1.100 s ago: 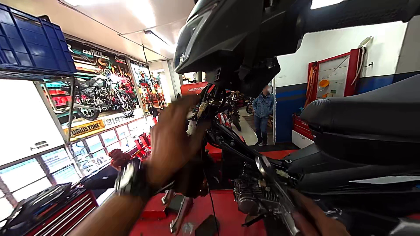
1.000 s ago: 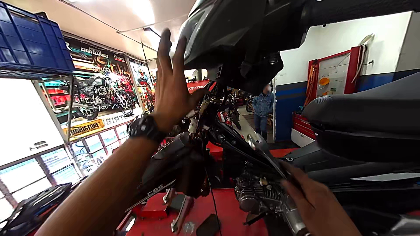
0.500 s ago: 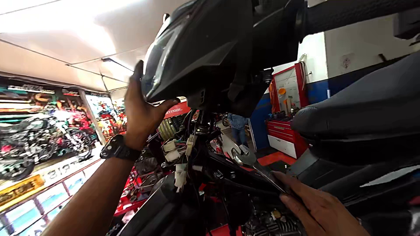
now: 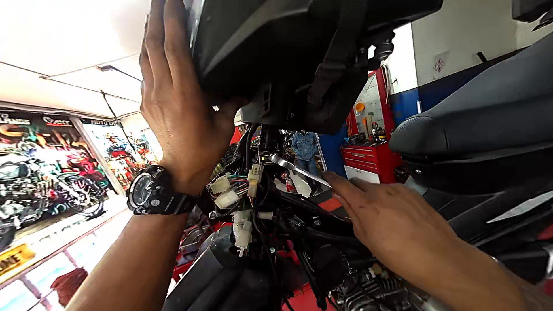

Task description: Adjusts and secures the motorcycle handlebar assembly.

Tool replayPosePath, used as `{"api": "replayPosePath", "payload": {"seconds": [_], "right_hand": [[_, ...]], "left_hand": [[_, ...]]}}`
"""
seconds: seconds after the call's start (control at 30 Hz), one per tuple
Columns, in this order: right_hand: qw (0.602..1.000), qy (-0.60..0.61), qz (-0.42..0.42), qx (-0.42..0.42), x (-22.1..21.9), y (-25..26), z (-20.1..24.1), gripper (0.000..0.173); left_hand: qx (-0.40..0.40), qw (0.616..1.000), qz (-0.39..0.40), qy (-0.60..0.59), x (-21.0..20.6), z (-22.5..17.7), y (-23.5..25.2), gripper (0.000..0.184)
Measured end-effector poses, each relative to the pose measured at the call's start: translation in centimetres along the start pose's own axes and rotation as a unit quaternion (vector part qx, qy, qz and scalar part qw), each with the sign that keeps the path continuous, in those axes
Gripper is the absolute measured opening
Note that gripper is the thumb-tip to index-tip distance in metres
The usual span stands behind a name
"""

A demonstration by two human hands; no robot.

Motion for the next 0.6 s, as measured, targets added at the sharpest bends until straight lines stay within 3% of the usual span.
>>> {"api": "replayPosePath", "payload": {"seconds": [0.13, 0.23, 0.37, 0.5, 0.6], "right_hand": [[0.993, -0.093, 0.062, 0.032, 2.9, 2.4, 0.0, 0.044], [0.983, -0.141, 0.101, 0.066, 4.9, 4.0, 0.5, 0.034], [0.97, -0.195, 0.104, 0.099, 6.0, 5.1, 1.8, 0.026], [0.965, -0.223, 0.098, 0.097, 6.2, 5.2, 2.9, 0.033], [0.964, -0.226, 0.095, 0.105, 6.6, 5.4, 3.5, 0.031]], "left_hand": [[-0.015, 1.0, -0.009, 0.006, -0.1, -0.1, -0.1, 0.102], [-0.02, 1.0, -0.024, -0.004, -0.4, -0.1, -0.1, 0.096], [-0.013, 0.999, -0.028, -0.012, -0.7, 0.1, 0.1, 0.084], [-0.007, 0.999, -0.029, -0.02, -0.9, 0.6, 0.3, 0.084], [-0.018, 0.998, -0.05, -0.016, -1.0, 0.2, -0.3, 0.07]]}}
Point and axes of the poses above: each hand's wrist, its own y-axis towards the middle knuckle, its own x-axis out of the back of the hand, z = x × y, the point moved 7 cm from there along y, towards the middle knuckle, and after that the axes turned 15 degrees about x, right-handed, at the moved point
